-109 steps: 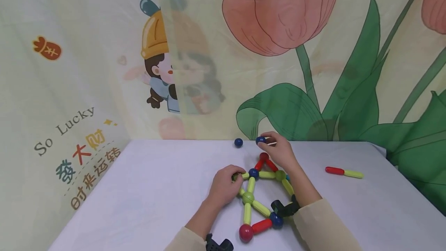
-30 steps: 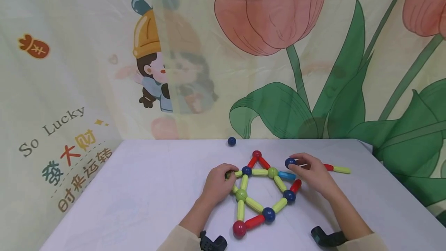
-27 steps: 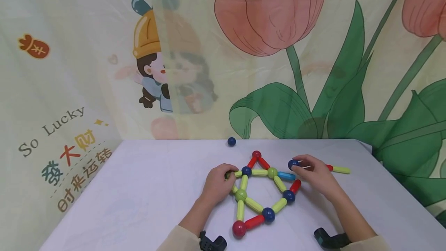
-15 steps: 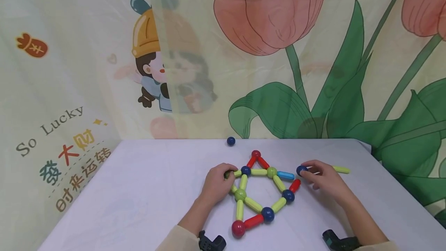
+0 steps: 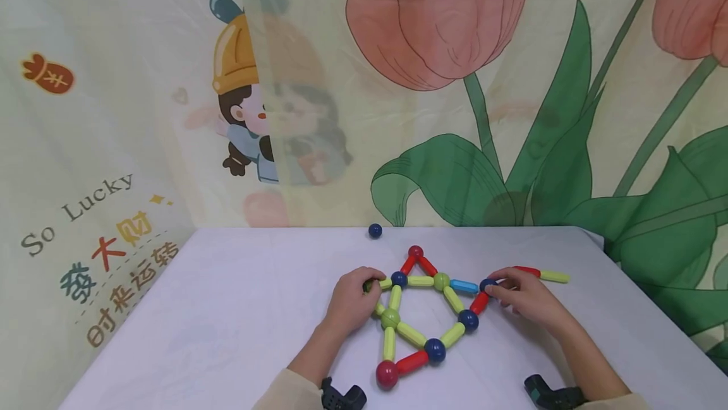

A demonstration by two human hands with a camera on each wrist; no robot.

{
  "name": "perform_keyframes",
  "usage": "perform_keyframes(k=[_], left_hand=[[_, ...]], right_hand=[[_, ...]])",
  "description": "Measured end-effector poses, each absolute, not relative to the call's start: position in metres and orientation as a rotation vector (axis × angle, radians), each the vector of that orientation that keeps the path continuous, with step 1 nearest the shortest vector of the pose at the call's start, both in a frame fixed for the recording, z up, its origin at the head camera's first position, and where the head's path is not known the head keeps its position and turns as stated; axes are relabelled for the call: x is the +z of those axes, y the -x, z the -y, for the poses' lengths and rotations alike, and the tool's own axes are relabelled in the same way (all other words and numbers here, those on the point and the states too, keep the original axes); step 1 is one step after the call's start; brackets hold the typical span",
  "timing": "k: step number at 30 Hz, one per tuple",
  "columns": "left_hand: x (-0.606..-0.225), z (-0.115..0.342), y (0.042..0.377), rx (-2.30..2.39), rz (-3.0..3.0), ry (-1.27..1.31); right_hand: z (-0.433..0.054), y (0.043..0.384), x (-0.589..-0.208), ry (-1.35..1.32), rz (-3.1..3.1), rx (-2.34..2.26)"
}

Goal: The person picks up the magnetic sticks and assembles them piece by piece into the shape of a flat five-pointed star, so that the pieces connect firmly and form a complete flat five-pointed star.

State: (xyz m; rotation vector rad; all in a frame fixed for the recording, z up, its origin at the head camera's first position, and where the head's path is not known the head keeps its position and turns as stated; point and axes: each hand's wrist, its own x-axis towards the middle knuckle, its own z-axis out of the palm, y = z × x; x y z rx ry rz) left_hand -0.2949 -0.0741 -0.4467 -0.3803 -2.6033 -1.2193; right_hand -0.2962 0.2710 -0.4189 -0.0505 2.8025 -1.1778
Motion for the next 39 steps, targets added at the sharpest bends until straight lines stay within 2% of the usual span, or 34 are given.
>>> perform_keyframes(k=[22,32,39], left_hand=[[-0.443,0.074,0.295,-1.252,2.609,0.371],[-0.445,0.073,0.296,-1.248,2.608,0.354],[-0.445,0.073,0.296,-1.248,2.611,0.350]], right_hand=[[-0.269,0.293,-0.426,0.051,-2.860,-1.184],[-0.258,0.289,-0.426,0.372,-2.990,-1.147],[-0.248,0.284,-0.423,0.410,-2.997,-1.038]])
